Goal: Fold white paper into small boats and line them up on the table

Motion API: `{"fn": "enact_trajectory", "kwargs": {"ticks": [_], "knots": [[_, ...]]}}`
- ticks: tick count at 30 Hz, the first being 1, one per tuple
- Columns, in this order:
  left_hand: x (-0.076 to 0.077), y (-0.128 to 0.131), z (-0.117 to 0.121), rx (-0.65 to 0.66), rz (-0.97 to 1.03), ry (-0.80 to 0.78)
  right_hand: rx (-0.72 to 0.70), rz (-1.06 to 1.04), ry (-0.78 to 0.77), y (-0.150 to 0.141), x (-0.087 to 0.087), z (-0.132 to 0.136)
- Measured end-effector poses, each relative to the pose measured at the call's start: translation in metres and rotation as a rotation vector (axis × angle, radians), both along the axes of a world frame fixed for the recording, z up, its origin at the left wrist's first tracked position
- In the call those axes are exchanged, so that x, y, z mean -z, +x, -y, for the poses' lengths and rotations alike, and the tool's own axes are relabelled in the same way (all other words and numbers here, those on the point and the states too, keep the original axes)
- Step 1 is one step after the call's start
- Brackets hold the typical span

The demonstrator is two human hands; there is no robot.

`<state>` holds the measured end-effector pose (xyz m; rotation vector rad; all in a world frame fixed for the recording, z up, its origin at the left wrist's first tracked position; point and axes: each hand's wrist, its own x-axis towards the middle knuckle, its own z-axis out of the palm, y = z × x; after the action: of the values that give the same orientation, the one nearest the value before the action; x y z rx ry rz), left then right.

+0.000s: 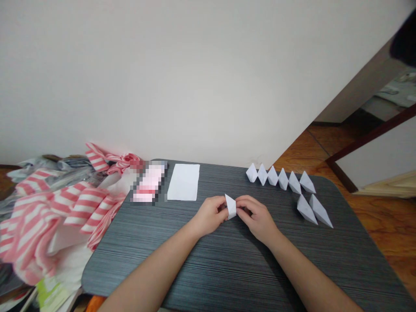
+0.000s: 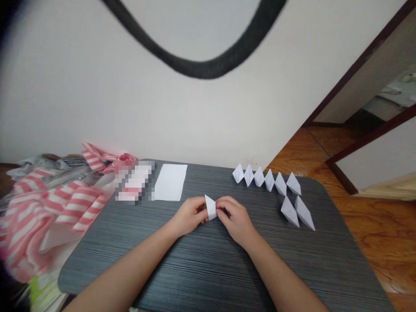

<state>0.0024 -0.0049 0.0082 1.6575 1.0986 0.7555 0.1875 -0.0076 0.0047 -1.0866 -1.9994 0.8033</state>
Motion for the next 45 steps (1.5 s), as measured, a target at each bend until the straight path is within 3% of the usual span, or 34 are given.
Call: {"fn": "enact_trajectory", "kwargs": {"ticks": [45], "knots": [[-0.0065, -0.0013, -0.0016, 0.015, -0.001, 0.085, 0.009, -0.004, 0.028, -0.0007, 0.0027, -0.0002]]}}
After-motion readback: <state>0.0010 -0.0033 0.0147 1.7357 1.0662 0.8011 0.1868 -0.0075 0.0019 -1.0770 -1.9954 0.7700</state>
